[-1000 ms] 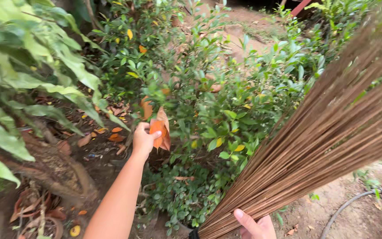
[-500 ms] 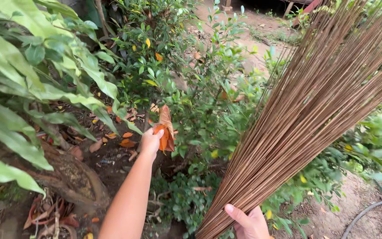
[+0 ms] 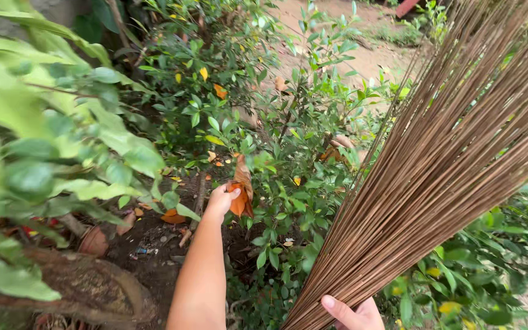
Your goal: The person sweeps dry leaves into a pile using a broom, occasionally picking up larger leaves by hand and placing them on the pile in an outdoor garden area.
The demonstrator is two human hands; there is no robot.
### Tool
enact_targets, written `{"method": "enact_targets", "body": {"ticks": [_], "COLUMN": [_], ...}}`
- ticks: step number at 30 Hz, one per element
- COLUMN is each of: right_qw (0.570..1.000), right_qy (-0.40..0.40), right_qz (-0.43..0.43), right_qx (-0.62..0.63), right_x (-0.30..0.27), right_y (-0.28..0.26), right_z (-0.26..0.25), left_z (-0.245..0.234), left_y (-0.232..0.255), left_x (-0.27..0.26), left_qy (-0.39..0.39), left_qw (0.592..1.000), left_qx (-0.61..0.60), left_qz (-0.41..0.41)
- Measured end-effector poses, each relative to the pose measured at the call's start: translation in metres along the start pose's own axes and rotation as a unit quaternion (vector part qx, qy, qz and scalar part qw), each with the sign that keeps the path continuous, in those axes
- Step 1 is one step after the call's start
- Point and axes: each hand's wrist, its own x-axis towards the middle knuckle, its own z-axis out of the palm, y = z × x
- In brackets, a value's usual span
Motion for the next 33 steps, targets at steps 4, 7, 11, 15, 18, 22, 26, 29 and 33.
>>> {"method": "enact_targets", "body": {"ticks": [4, 7, 11, 15, 18, 22, 26, 29, 33], "right_qw": [0.999, 0.999, 0.999, 0.999, 0.999, 0.997, 0.990, 0.993, 0.993], "right_qy": [0.028, 0.032, 0.019, -0.012, 0.012, 0.076, 0.139, 0.116, 0.114], "right_qz": [0.036, 0.011, 0.021, -0.017, -0.010, 0.016, 0.014, -0.024, -0.018], "right_qx": [0.000, -0.040, -0.035, -0.029, -0.043, -0.003, -0.026, -0.002, 0.006], "right_x": [0.012, 0.018, 0.023, 0.022, 0.020, 0.011, 0.009, 0.006, 0.005], "right_y": [0.008, 0.018, 0.029, 0.034, 0.030, 0.022, 0.018, 0.018, 0.019], "right_z": [-0.004, -0.014, -0.029, -0.033, -0.029, -0.015, -0.006, -0.010, -0.023], "left_z": [0.005, 0.002, -0.020, -0.026, -0.011, 0.031, 0.071, 0.090, 0.106], "left_y": [-0.017, -0.014, 0.034, 0.104, 0.141, 0.148, 0.115, 0.072, 0.033], "left_x": [0.020, 0.015, -0.003, -0.014, -0.004, 0.026, 0.084, 0.125, 0.129], "left_qy": [-0.031, -0.068, 0.015, 0.029, 0.077, 0.069, 0.074, 0.038, 0.008], "left_qw": [0.999, 0.997, 0.983, 0.942, 0.945, 0.941, 0.949, 0.925, 0.913], "left_qx": [-0.032, -0.010, 0.030, -0.108, 0.095, 0.088, 0.212, 0.325, 0.368], "left_qz": [-0.009, 0.038, 0.182, 0.316, 0.304, 0.320, 0.223, 0.194, 0.175]}}
